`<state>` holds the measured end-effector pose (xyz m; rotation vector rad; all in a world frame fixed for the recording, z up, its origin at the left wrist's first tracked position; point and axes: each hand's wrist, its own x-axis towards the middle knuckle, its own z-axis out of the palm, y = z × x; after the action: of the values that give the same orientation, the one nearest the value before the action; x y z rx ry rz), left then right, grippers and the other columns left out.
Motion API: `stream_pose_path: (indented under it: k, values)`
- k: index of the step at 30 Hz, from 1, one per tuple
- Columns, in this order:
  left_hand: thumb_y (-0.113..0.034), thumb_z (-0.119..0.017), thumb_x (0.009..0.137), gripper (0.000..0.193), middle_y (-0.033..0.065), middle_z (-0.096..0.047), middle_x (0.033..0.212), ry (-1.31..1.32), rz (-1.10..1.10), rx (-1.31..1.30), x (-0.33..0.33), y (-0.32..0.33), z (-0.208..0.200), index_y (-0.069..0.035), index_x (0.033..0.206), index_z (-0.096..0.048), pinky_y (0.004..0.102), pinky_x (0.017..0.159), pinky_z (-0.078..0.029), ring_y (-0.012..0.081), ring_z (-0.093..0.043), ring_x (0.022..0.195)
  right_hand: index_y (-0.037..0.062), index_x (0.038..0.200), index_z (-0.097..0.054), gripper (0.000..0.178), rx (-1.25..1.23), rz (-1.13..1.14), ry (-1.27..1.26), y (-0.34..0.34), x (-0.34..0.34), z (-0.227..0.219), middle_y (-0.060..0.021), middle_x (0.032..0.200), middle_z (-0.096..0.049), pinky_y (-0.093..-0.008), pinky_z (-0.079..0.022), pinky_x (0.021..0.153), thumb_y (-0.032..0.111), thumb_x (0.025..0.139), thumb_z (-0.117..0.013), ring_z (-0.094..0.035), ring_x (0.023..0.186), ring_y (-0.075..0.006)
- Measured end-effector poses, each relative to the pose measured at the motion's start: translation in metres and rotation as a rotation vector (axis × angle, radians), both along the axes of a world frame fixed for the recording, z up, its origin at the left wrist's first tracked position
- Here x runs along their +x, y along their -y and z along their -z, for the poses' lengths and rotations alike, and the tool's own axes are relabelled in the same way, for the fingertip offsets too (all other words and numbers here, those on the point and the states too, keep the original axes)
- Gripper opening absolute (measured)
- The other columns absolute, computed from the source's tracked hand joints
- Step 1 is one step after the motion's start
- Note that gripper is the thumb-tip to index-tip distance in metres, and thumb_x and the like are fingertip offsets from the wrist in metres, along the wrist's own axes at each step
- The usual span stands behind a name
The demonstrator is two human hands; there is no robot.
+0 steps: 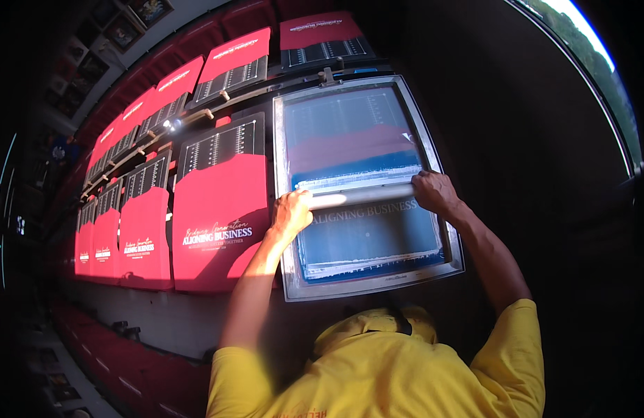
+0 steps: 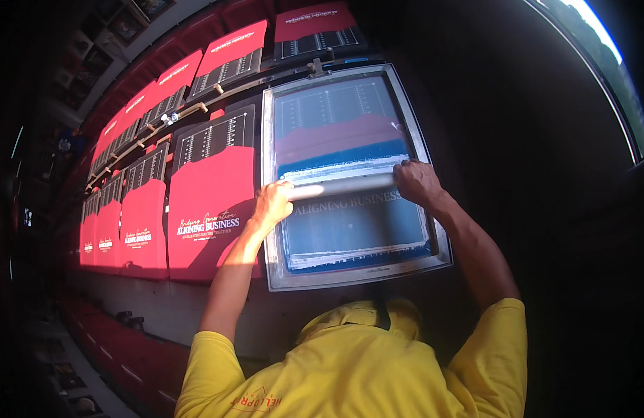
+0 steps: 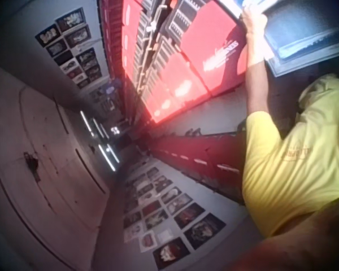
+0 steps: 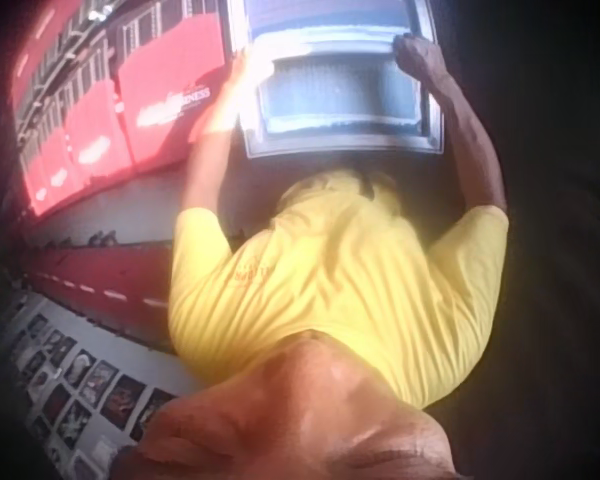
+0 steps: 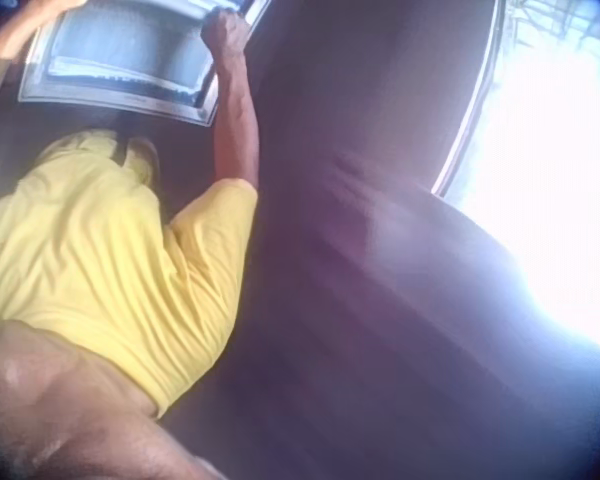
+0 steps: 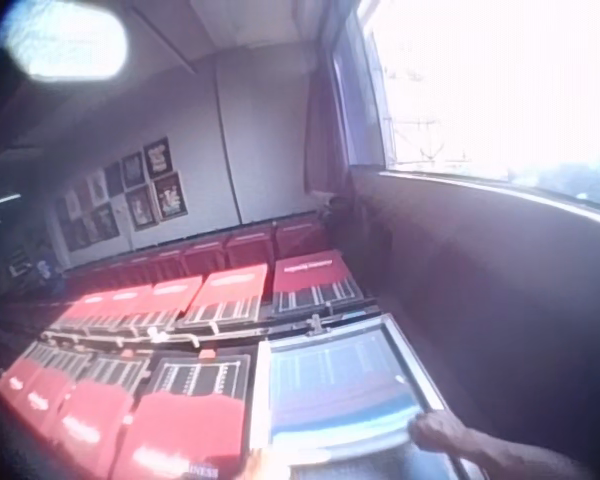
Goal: The person performs screen printing on red t-shirts using a squeegee and a frame, applying white ink to garments arranged on a long line of boards.
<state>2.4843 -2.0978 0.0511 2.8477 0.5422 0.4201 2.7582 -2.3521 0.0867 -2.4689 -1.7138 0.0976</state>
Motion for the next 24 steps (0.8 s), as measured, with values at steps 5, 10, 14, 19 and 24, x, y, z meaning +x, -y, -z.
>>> stream_pose_path:
  k: [5,10,14,19,24]
  values:
    - [-0.001,-0.063,0.066,0.026,0.0165,-0.067,0.090,0.052,0.051,0.060,-0.032,0.046,-0.026,0.000,0.092,-0.066,0.0407,0.071,-0.056,0.0331,-0.068,0.080,0.0010,0.088,-0.065,0.011,0.105,0.023,-0.039,0.044,-0.034,-0.011,-0.0153,0.093,-0.068,-0.0413,-0.056,0.076,0.000,0.077,-0.061,-0.066,0.090,-0.0316]
    - [0.002,-0.062,0.067,0.035,0.0175,-0.067,0.109,-0.088,-0.008,-0.032,-0.091,0.124,-0.028,0.002,0.102,-0.065,0.0388,0.093,-0.052,0.0316,-0.065,0.105,0.0029,0.093,-0.063,0.018,0.173,-0.032,-0.046,0.112,-0.092,0.001,-0.0137,0.102,-0.066,-0.0401,-0.056,0.079,0.003,0.076,-0.065,-0.065,0.096,-0.0304]
    - [0.002,-0.062,0.067,0.032,0.0161,-0.067,0.106,-0.053,-0.023,-0.005,-0.102,0.140,-0.014,0.000,0.099,-0.064,0.0388,0.092,-0.052,0.0303,-0.065,0.105,0.0030,0.092,-0.061,0.017,0.209,-0.041,0.005,0.132,-0.102,0.022,-0.0134,0.100,-0.066,-0.0396,-0.056,0.079,0.005,0.076,-0.065,-0.066,0.097,-0.0295]
    - [0.002,-0.062,0.066,0.030,0.0148,-0.067,0.102,0.059,-0.005,-0.017,-0.077,0.099,0.007,0.000,0.096,-0.064,0.0389,0.088,-0.054,0.0305,-0.066,0.101,0.0022,0.088,-0.061,0.013,0.187,-0.026,-0.020,0.093,-0.077,0.016,-0.0136,0.099,-0.067,-0.0391,-0.057,0.076,0.004,0.076,-0.063,-0.066,0.092,-0.0297]
    - [0.002,-0.065,0.063,0.030,0.0117,-0.067,0.095,-0.005,-0.002,-0.002,-0.029,0.049,-0.009,-0.002,0.093,-0.065,0.0386,0.073,-0.056,0.0304,-0.068,0.082,0.0013,0.087,-0.064,0.011,0.058,0.015,-0.034,0.039,-0.035,0.014,-0.0158,0.096,-0.068,-0.0404,-0.056,0.073,0.005,0.077,-0.062,-0.067,0.090,-0.0313]
